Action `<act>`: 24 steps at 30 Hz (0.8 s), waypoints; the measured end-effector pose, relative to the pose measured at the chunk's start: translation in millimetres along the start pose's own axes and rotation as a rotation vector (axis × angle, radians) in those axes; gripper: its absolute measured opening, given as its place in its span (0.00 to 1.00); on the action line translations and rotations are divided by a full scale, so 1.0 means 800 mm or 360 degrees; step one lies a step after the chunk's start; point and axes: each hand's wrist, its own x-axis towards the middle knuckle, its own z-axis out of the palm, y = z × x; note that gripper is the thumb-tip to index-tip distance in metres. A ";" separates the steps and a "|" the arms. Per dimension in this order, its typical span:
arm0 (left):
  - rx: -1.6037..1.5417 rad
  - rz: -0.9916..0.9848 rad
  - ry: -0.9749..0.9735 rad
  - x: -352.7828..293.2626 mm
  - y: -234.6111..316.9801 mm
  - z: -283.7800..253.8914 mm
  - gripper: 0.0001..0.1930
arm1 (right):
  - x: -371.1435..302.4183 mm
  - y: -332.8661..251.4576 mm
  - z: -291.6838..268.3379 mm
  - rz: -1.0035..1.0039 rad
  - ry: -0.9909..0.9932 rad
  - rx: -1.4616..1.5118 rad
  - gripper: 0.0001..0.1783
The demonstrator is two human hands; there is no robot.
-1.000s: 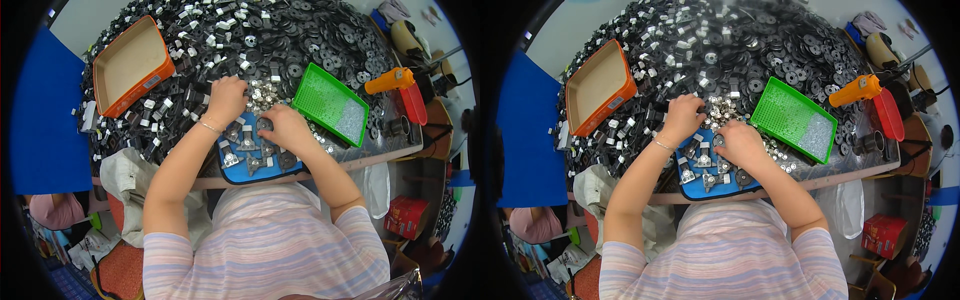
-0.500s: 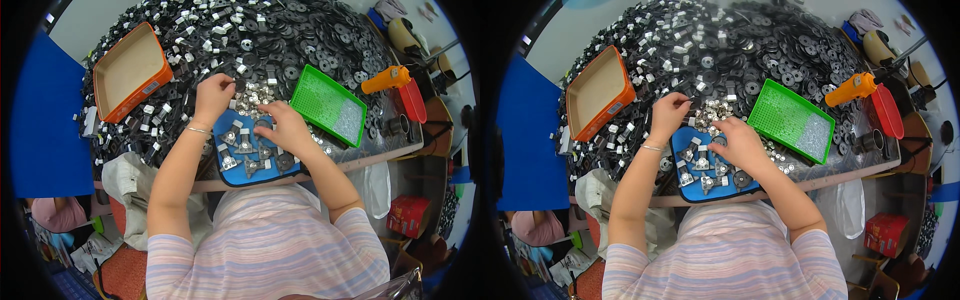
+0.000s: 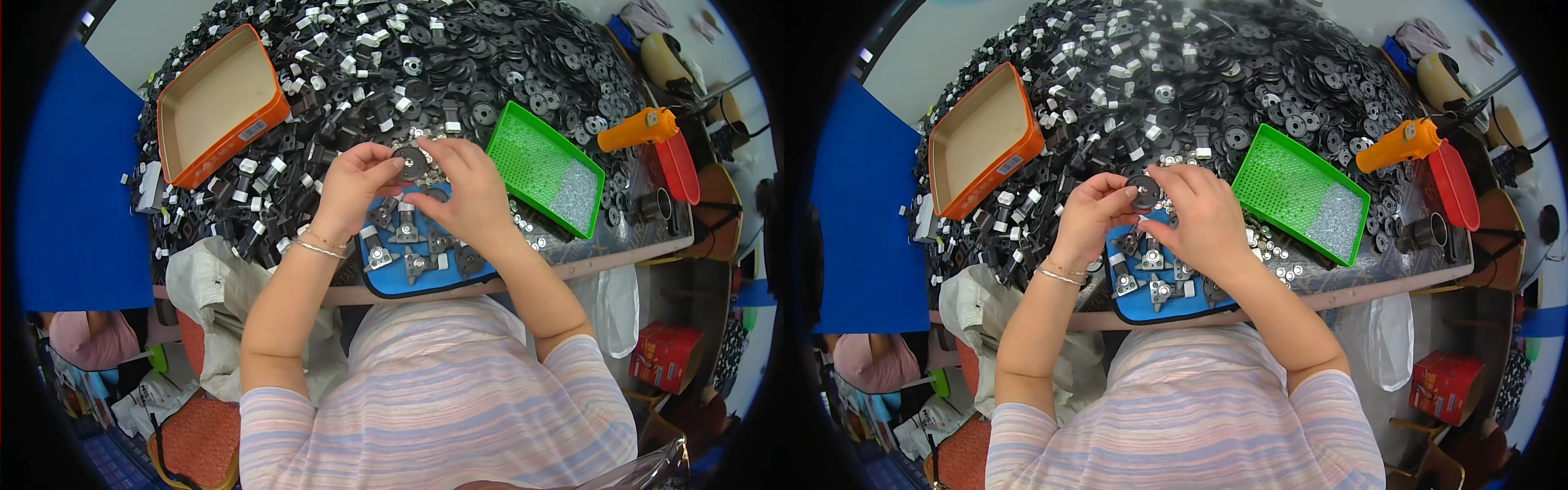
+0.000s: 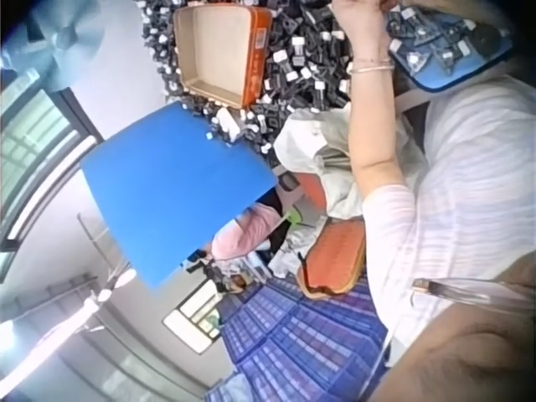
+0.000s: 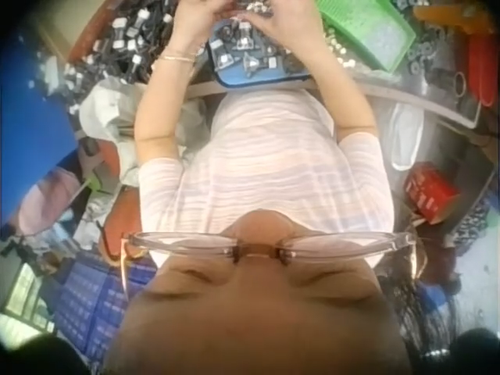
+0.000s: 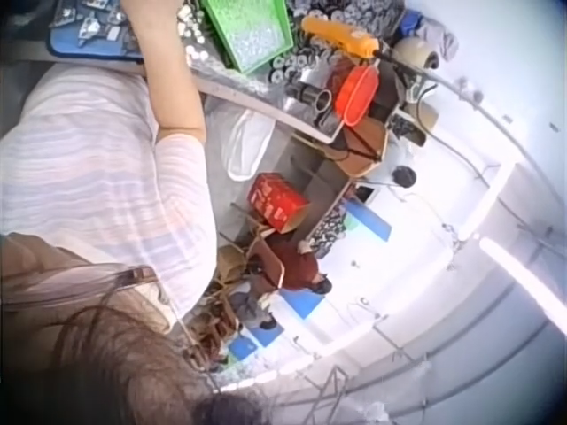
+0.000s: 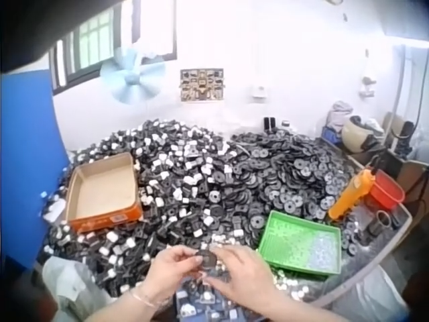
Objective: Assembling small plastic components by attaching metal plates using an electric screwdriver.
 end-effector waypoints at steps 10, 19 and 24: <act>0.0692 0.0232 -0.0292 -0.006 -0.013 0.005 0.26 | -0.005 0.009 -0.023 -0.0119 -0.0531 0.0098 0.34; 0.0763 0.0100 -0.0557 -0.016 -0.050 0.021 0.25 | -0.046 0.009 -0.035 0.0166 -0.0788 0.0114 0.31; 0.1013 0.0133 -0.0562 -0.025 -0.046 0.028 0.26 | -0.056 0.009 -0.033 0.0317 -0.0961 0.0027 0.26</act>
